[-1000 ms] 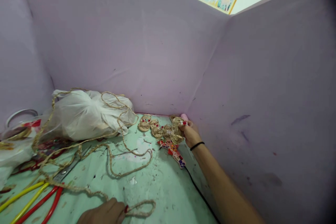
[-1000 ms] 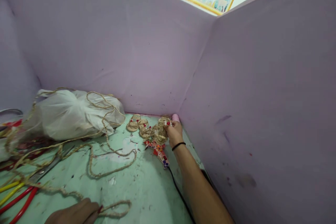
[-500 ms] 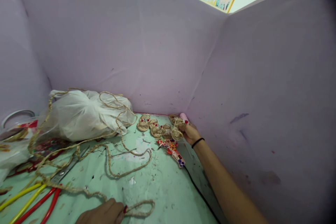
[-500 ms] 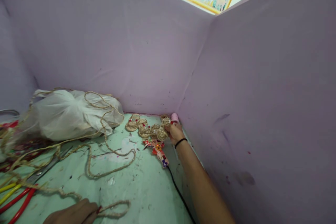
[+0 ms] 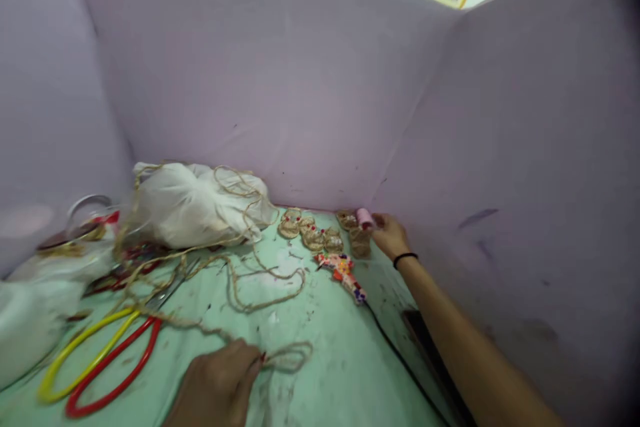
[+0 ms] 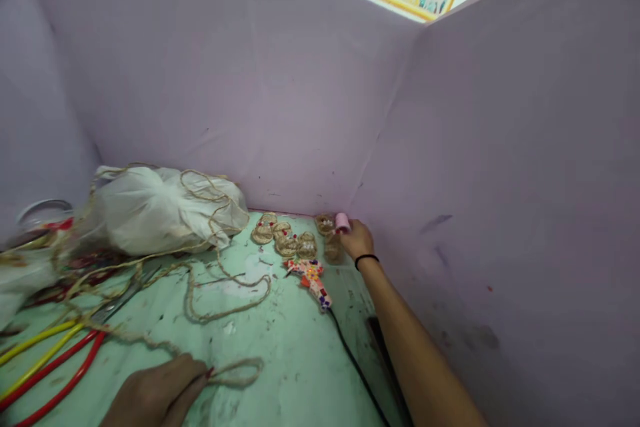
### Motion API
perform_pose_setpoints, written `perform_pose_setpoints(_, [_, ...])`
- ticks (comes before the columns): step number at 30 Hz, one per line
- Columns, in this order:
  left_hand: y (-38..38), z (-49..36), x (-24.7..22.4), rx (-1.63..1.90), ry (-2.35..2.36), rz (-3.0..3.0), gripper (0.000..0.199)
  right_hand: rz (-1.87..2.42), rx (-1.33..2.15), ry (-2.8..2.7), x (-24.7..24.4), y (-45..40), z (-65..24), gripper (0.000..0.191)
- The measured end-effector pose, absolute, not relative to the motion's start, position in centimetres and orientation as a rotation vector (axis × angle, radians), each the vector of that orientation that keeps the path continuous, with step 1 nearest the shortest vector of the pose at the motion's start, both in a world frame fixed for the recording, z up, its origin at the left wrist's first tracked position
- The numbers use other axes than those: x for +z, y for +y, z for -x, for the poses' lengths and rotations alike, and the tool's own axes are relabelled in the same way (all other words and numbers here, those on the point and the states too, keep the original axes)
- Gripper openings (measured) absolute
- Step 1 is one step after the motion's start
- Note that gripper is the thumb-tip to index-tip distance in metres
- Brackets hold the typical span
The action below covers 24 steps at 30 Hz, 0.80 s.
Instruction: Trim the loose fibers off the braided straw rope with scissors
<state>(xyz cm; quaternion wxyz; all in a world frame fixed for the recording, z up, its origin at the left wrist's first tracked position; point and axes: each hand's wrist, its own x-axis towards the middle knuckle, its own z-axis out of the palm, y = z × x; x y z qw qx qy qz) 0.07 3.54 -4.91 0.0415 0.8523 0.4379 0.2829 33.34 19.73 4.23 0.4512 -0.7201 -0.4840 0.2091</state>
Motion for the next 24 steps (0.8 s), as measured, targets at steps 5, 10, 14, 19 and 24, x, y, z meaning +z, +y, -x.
perform_pose_setpoints(5, [2.9,-0.1,-3.5,0.92,1.468,-2.345,0.023,1.521,0.748,-1.301,4.0,12.1,-24.9,0.022])
perform_pose_setpoints(10, [2.1,-0.1,-3.3,1.03,1.53,-2.307,0.021,1.274,1.18,-1.058,-0.5,3.9,-17.7,0.035])
perform_pose_setpoints(14, [1.6,-0.2,-3.5,1.04,1.515,-2.388,0.023,1.268,1.183,-1.105,-2.7,1.7,-16.7,0.043])
perform_pose_setpoints(19, [1.7,-0.3,-3.5,0.915,1.412,-2.447,0.024,1.18,0.435,-1.748,-2.5,1.4,-17.6,0.036])
perform_pose_setpoints(24, [1.7,-0.5,-3.4,0.848,1.312,-2.454,0.025,1.152,0.215,-2.078,-2.4,1.2,-17.4,0.009])
